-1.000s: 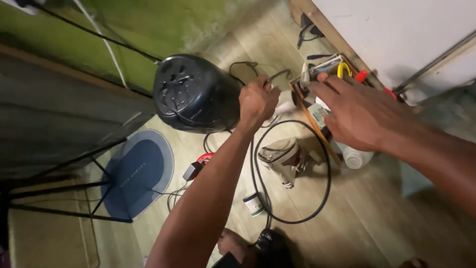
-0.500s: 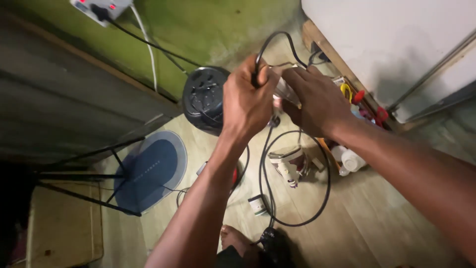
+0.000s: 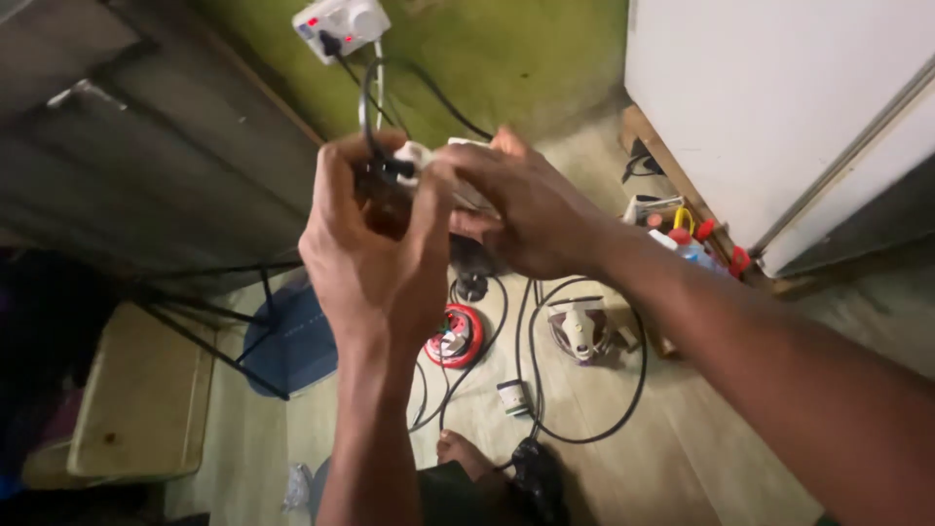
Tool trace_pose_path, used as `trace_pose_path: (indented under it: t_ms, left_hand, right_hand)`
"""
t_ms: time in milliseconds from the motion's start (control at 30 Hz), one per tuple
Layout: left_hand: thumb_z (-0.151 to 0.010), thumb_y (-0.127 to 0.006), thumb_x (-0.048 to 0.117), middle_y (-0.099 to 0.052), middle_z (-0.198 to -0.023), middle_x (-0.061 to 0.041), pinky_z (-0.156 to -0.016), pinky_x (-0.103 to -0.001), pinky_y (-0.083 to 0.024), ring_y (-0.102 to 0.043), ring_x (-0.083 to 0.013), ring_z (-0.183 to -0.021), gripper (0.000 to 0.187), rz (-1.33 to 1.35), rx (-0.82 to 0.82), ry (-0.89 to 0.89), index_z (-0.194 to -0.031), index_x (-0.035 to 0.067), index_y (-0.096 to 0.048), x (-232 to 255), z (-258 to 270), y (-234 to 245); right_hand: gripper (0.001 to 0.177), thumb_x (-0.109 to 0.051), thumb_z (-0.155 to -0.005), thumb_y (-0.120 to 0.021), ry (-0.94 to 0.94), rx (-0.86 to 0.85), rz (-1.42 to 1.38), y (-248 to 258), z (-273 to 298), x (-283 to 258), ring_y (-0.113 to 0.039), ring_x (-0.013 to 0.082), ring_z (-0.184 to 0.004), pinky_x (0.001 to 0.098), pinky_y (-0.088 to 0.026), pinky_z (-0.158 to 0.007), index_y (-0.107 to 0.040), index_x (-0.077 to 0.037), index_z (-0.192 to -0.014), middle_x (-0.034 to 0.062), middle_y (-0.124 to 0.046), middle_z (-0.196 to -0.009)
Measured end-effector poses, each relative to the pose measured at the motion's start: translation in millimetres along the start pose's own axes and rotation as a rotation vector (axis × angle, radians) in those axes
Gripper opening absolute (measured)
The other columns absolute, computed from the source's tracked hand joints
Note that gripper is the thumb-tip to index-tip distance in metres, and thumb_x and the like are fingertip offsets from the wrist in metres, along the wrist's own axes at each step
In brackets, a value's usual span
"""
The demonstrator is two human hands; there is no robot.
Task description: The recorder is organizing various items including an iron, cables, and small bottles on the floor and a side table.
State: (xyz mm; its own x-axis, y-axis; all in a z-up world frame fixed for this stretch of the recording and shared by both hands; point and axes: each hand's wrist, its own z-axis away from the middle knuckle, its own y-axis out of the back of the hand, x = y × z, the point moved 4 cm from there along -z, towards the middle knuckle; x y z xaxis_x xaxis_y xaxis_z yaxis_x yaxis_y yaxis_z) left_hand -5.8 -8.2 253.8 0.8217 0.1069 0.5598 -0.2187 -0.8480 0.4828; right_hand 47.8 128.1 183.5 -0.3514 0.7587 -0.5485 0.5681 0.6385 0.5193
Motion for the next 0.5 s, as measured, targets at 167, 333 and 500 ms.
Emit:
trace_pose_path:
  t_ms: [167,333,500]
  left_hand:
    - [-0.084,-0.072,0.03,-0.075,-0.074,-0.012,-0.064,-0.038,-0.054,-0.072,-0.0239,-0.065,0.027,-0.224,-0.05,0.448,-0.099,0.007,-0.071,-29.3,32.5,42.2]
    - [-0.08,-0.068,0.036,-0.074,-0.082,-0.024,-0.073,-0.045,-0.057,-0.074,-0.0361,-0.077,0.036,-0.32,-0.402,0.712,-0.096,0.004,-0.074,-95.4,93.0,42.9]
    - [-0.092,-0.052,0.029,-0.078,-0.081,-0.022,-0.079,-0.046,-0.062,-0.08,-0.0366,-0.081,0.038,-0.255,-0.86,0.971,-0.088,-0.002,-0.075,-150.3,152.6,-0.5]
  right_hand:
    - [0.037,-0.037,-0.091,-0.066,-0.448,-0.487,0.09,-21.5,14.5,-27.4,-0.063,0.0334,-0.104,0.0453,-0.05,-0.092,-0.058,-0.025,-0.125,0.0109,-0.06,-0.107]
    - [0.056,-0.046,-0.087,-0.06,-0.611,-0.68,0.067,-42.2,83.9,-24.5,-0.064,0.0316,-0.105,0.0441,-0.05,-0.091,-0.054,-0.027,-0.139,0.0172,-0.056,-0.116]
    - [0.049,-0.04,-0.078,-0.065,-0.7,-0.685,0.093,-31.9,110.3,-28.5,-0.068,0.03,-0.103,0.0406,-0.053,-0.092,-0.069,-0.014,-0.119,0.015,-0.068,-0.11]
